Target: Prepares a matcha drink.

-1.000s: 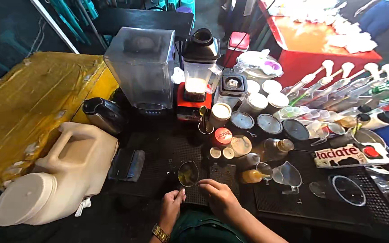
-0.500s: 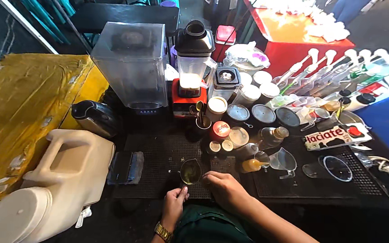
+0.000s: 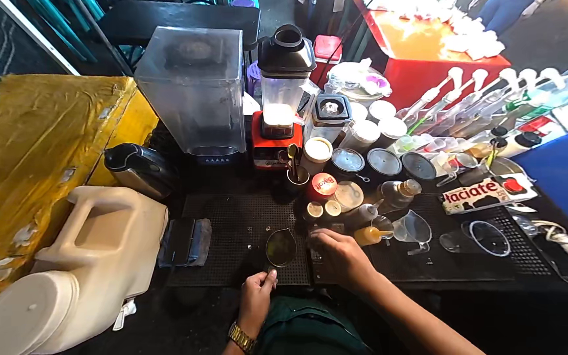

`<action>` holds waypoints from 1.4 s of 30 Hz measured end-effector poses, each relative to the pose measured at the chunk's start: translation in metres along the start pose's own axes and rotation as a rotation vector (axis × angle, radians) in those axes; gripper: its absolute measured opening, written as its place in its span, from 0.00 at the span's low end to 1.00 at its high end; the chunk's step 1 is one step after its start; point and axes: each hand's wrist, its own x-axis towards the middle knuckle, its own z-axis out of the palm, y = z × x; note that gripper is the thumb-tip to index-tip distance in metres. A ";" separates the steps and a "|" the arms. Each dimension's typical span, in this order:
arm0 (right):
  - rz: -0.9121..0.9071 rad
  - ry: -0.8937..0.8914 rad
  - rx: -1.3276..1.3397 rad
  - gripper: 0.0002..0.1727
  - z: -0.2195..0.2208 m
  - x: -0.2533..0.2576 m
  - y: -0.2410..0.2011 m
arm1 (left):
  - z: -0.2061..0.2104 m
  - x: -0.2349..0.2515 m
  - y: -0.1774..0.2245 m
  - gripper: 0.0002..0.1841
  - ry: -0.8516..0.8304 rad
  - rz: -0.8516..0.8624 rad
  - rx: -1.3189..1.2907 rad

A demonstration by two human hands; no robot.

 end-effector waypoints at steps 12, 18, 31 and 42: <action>-0.009 -0.024 0.080 0.11 0.003 0.015 -0.001 | -0.003 -0.001 0.008 0.21 -0.003 -0.056 -0.037; -0.002 -0.118 0.066 0.09 -0.006 0.009 -0.012 | -0.004 0.000 0.010 0.21 0.003 -0.047 -0.050; 0.007 -0.076 0.073 0.10 -0.012 0.024 0.000 | 0.005 0.001 0.019 0.21 -0.013 -0.093 -0.032; 0.040 -0.168 0.145 0.09 -0.016 0.025 -0.007 | 0.005 -0.001 0.018 0.20 -0.013 -0.064 -0.040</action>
